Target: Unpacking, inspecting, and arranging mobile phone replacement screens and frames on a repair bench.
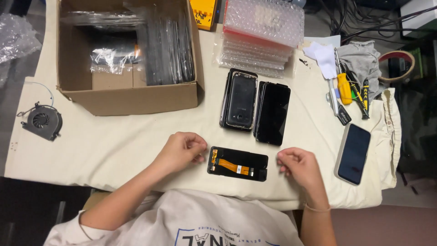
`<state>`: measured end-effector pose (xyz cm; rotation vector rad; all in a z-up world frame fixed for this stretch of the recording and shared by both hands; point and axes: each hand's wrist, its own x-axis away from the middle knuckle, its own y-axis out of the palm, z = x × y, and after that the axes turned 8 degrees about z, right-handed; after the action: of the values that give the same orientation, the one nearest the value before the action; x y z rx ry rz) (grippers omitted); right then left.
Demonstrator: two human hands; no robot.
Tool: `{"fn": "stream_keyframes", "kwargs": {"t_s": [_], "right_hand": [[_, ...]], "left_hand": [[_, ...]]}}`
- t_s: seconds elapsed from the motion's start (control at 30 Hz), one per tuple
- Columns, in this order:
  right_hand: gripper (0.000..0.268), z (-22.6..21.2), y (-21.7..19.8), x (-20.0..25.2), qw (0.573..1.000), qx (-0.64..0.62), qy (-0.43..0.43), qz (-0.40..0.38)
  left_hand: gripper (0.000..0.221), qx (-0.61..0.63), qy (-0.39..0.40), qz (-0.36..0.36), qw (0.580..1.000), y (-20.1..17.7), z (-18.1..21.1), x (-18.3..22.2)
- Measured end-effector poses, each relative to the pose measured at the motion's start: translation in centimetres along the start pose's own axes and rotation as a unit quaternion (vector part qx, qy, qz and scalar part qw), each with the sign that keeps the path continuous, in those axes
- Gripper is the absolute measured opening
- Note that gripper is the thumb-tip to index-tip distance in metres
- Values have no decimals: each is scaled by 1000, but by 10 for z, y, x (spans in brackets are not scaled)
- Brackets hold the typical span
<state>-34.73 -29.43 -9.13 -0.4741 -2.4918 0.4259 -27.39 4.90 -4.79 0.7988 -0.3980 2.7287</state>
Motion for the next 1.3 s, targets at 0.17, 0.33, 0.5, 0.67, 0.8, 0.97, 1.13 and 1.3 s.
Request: {"fn": "stream_keyframes", "kwargs": {"t_s": [0.17,0.33,0.5,0.67,0.8,0.97,1.13,1.3], "right_hand": [[17,31,21,6,996,82,12,18],[22,35,32,0,998,64,-9,21],[28,54,29,-7,997,-64,-14,28],[25,40,33,2,991,-97,-65,62],[17,46,37,-5,985,-116,-107,73],[16,35,33,16,983,-114,-122,73],[17,24,28,48,985,-131,-98,62],[16,36,17,63,981,-173,-54,63]], "left_hand": [[16,-86,4,14,996,19,-36,-7],[13,-154,64,70,983,33,-54,-15],[21,-45,44,113,992,39,-52,-7],[15,-79,136,170,973,38,-49,-12],[13,-88,171,192,962,39,-49,-22],[11,-62,155,186,968,38,-44,-7],[20,104,66,114,986,36,-42,4],[16,149,15,61,987,37,-54,15]]}}
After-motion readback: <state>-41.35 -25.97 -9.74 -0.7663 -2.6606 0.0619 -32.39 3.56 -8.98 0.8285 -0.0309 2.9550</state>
